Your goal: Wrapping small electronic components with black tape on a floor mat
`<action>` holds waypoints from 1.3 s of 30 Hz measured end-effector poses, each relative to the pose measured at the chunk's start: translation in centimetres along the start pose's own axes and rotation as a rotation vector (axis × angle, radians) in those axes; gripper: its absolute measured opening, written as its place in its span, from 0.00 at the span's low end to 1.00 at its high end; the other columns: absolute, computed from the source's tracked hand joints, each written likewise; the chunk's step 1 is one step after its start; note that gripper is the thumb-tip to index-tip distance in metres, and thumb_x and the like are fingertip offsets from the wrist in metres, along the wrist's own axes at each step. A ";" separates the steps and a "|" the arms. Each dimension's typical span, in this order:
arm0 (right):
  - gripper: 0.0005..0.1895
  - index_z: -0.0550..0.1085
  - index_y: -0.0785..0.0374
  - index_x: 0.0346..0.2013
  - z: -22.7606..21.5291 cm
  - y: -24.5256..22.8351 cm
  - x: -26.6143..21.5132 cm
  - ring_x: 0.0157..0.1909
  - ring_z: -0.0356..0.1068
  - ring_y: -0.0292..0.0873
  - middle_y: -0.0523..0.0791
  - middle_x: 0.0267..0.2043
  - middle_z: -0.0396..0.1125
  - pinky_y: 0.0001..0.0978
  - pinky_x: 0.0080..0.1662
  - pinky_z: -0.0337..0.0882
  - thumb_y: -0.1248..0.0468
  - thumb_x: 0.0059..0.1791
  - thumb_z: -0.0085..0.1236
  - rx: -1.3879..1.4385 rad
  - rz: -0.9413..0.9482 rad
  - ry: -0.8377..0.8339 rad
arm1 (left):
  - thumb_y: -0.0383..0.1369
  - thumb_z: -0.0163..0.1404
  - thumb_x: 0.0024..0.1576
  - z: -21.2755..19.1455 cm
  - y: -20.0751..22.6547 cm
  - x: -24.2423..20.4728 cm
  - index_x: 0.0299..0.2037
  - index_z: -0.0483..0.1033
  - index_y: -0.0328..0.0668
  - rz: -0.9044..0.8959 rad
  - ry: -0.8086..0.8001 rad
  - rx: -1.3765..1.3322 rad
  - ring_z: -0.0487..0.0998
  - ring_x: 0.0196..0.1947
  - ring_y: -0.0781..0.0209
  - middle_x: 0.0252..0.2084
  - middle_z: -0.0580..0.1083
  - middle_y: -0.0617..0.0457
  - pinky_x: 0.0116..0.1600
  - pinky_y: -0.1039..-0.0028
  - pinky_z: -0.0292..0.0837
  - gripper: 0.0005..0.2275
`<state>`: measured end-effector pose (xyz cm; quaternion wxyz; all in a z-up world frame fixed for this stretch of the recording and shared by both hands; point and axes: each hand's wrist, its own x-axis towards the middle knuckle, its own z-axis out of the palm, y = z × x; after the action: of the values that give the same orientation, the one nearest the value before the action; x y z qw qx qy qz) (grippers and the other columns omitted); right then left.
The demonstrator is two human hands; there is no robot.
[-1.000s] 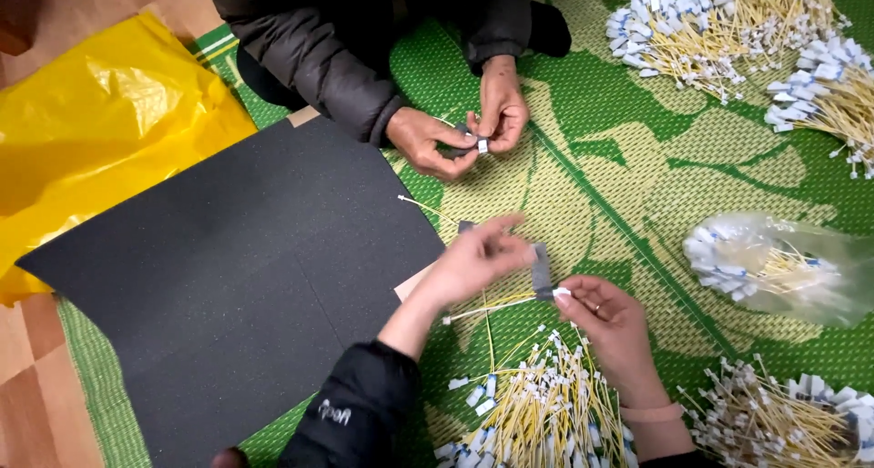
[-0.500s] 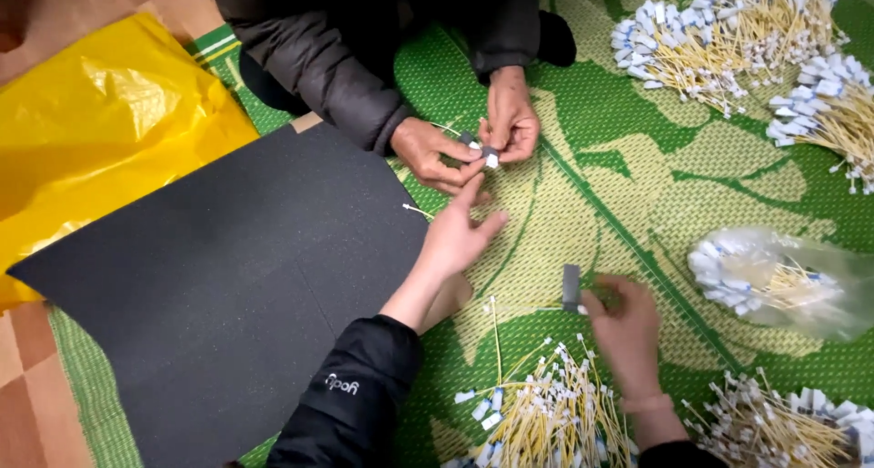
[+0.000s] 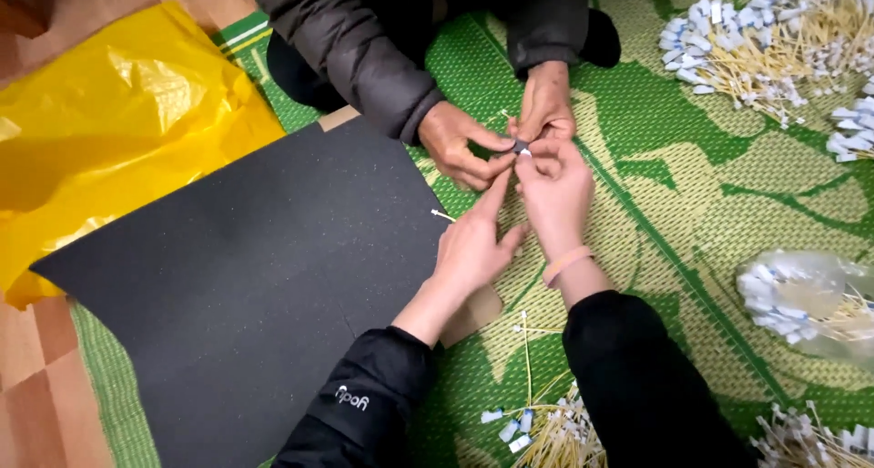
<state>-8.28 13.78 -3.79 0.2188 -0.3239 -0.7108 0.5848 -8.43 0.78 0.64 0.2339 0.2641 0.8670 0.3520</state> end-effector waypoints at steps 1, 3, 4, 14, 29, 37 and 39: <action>0.07 0.71 0.59 0.34 0.0 -0.4 0.4 0.19 0.66 0.30 0.43 0.25 0.71 0.20 0.19 0.67 0.64 0.42 0.54 -0.052 -0.033 0.051 | 0.40 0.43 0.53 -0.3 0.3 0.1 0.67 0.44 0.52 -0.001 -0.011 0.009 0.64 0.58 0.39 0.65 0.58 0.48 0.57 0.48 0.62 0.31; 0.07 0.73 0.57 0.33 -0.5 -0.2 0.8 0.20 0.67 0.29 0.42 0.25 0.71 0.20 0.22 0.68 0.65 0.40 0.54 -0.121 -0.105 0.084 | 0.39 0.44 0.53 -0.2 0.1 0.3 0.67 0.45 0.51 0.009 0.020 0.001 0.69 0.53 0.43 0.64 0.59 0.49 0.54 0.51 0.65 0.31; 0.08 0.75 0.54 0.31 -0.5 0.0 0.9 0.22 0.67 0.28 0.41 0.24 0.71 0.20 0.26 0.68 0.67 0.39 0.54 -0.188 -0.172 0.109 | 0.38 0.44 0.53 -0.2 -0.1 0.3 0.67 0.45 0.50 0.010 0.053 -0.005 0.74 0.48 0.48 0.63 0.61 0.50 0.51 0.54 0.68 0.31; 0.10 0.77 0.57 0.34 -4.3 -1.0 -1.2 0.22 0.61 0.24 0.39 0.23 0.66 0.18 0.27 0.65 0.70 0.39 0.56 -0.165 -0.192 0.087 | 0.45 0.48 0.53 1.1 -0.3 1.5 0.62 0.58 0.55 0.109 0.324 0.102 0.75 0.46 0.48 0.52 0.70 0.51 0.47 0.55 0.70 0.26; 0.10 0.73 0.67 0.39 -10.7 -2.8 -4.0 0.24 0.69 0.34 0.46 0.24 0.64 0.22 0.26 0.72 0.73 0.44 0.54 0.000 -0.191 -0.157 | 0.38 0.48 0.53 -1.5 2.5 3.8 0.39 0.76 0.60 0.476 0.319 0.215 0.76 0.41 0.55 0.35 0.75 0.60 0.42 0.64 0.73 0.06; 0.10 0.76 0.69 0.35 -11.7 -3.2 -4.2 0.32 0.65 0.34 0.49 0.34 0.67 0.23 0.33 0.74 0.78 0.40 0.57 -0.023 -0.358 -0.321 | 0.40 0.50 0.48 -3.7 4.3 5.9 0.36 0.79 0.63 0.383 0.063 0.319 0.77 0.39 0.47 0.31 0.78 0.59 0.44 0.55 0.72 0.08; 0.10 0.76 0.70 0.35 -11.7 -3.8 -4.4 0.32 0.65 0.35 0.50 0.33 0.67 0.24 0.33 0.74 0.78 0.40 0.57 -0.018 -0.366 -0.353 | 0.39 0.50 0.49 -4.1 4.9 6.1 0.36 0.79 0.62 0.381 0.039 0.337 0.77 0.39 0.46 0.33 0.78 0.58 0.45 0.55 0.72 0.08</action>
<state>2.08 18.33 2.77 0.1909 -0.0846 -0.7898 0.5767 -13.98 5.60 5.54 0.0992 0.4513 0.8522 0.2454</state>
